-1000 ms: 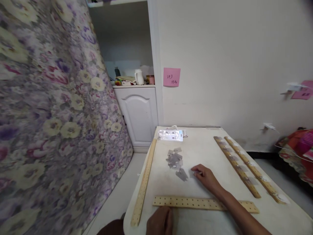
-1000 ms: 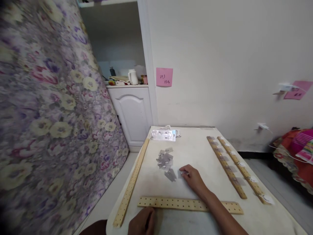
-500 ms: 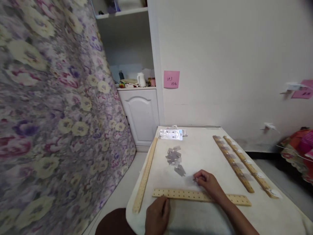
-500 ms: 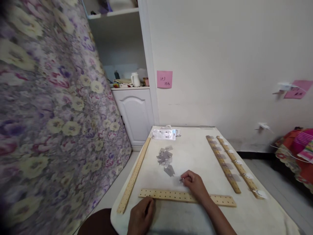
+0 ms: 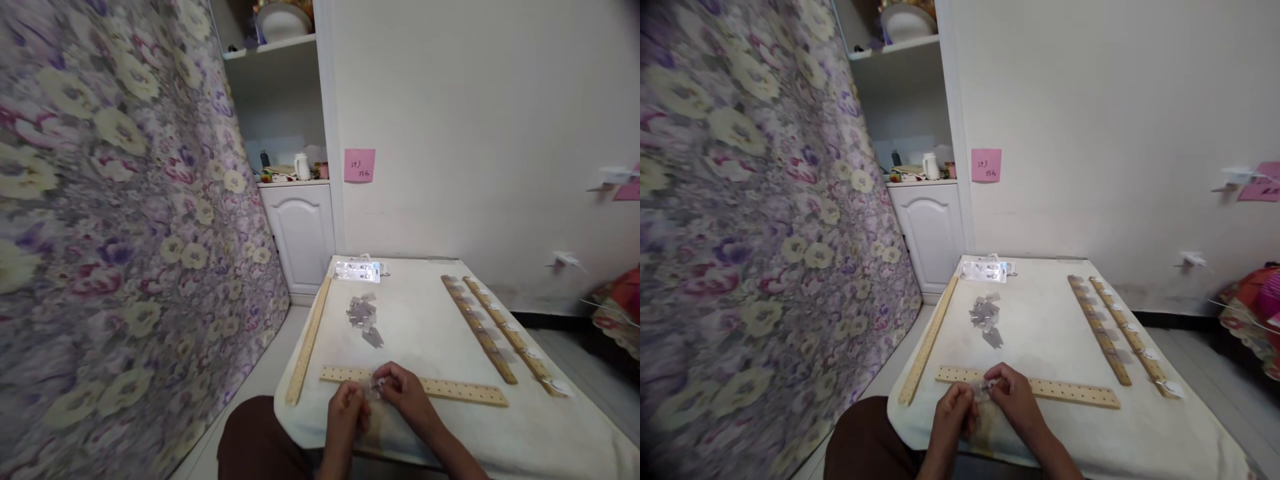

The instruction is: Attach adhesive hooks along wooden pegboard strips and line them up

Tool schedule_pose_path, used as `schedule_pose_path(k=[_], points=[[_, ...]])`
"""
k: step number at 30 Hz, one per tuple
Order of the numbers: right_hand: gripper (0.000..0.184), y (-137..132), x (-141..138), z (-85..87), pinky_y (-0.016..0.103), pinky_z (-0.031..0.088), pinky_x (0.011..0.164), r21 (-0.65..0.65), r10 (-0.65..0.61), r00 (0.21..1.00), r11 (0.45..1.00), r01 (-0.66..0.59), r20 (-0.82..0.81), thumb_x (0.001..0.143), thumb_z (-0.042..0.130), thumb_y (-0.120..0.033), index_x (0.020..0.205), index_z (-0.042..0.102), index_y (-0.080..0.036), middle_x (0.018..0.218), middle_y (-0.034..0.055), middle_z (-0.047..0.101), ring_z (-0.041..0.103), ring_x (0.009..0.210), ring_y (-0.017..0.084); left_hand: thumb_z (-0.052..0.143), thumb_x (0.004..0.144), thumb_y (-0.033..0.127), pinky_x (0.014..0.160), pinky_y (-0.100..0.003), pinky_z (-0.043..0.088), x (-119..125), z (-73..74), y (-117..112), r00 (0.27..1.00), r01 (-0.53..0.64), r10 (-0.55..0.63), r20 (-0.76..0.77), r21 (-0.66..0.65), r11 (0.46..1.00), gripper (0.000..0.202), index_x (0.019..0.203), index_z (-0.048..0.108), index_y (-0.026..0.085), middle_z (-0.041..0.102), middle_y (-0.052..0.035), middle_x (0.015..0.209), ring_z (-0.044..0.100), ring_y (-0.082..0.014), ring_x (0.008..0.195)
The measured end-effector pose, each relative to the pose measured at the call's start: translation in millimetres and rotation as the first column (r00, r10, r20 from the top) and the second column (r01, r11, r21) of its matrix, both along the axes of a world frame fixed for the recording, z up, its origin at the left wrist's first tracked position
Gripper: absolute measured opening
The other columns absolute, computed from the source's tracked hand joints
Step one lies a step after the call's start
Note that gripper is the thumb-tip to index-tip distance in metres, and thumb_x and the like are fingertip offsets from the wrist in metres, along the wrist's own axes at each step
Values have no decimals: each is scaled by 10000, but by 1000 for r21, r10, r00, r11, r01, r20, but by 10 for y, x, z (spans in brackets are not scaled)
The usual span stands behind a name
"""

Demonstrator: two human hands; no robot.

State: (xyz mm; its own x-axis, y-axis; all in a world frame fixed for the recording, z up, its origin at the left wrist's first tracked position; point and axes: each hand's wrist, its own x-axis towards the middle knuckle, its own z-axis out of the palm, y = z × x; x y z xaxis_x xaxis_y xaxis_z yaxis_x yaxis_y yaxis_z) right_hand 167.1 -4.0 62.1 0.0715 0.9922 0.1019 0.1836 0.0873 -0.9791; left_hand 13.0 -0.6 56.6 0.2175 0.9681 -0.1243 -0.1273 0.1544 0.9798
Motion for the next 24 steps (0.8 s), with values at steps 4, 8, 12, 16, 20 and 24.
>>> schedule_pose_path(k=[4, 8, 12, 16, 20, 24], points=[[277, -18, -89, -66, 257, 420, 570, -4, -17, 989, 1000, 17, -148, 720, 577, -262, 987, 588, -188, 816, 25, 651, 545, 606, 139, 599, 729, 537, 380, -177, 225, -22, -66, -29, 1000, -10, 11, 21, -42, 999, 371, 686, 465, 195, 530, 72, 471, 387, -58, 344], [336, -16, -154, -196, 254, 416, 526, -73, -49, 971, 997, 32, -233, 719, 602, -332, 1012, 576, -170, 778, 33, 647, 554, 597, 151, 628, 693, 528, 390, -179, 268, 29, -116, -102, 998, -18, 21, 51, -64, 998, 371, 691, 463, 196, 590, 55, 535, 444, -65, 366], [324, -44, -169, -228, 265, 432, 582, -46, -65, 983, 997, 58, -170, 699, 635, -349, 966, 611, -166, 698, 3, 609, 554, 639, 164, 623, 703, 500, 392, -178, 278, 79, -164, -135, 997, -16, 23, 80, -93, 996, 344, 709, 466, 195, 615, 48, 577, 461, -61, 377], [305, -56, -130, -193, 284, 446, 645, -29, -88, 992, 996, 85, -87, 744, 592, -372, 963, 634, -164, 739, 23, 629, 569, 700, 184, 608, 696, 498, 381, -178, 274, 95, -258, -113, 995, 7, 7, 103, -137, 991, 339, 718, 453, 198, 617, 42, 573, 462, -65, 364], [300, -35, -81, -207, 285, 443, 635, -31, -65, 997, 998, 63, -49, 787, 523, -385, 953, 638, -162, 756, 35, 637, 571, 698, 185, 595, 701, 495, 366, -173, 252, 78, -353, -97, 995, 13, 3, 101, -164, 986, 332, 731, 449, 197, 620, 35, 578, 459, -66, 359], [293, 0, -64, -225, 262, 410, 534, -71, -54, 998, 996, 53, -12, 771, 522, -389, 942, 636, -182, 672, 5, 600, 531, 583, 160, 627, 696, 451, 393, -177, 305, 31, -362, -93, 996, 19, -6, 91, -139, 990, 323, 810, 467, 194, 630, 33, 632, 500, -74, 407]])
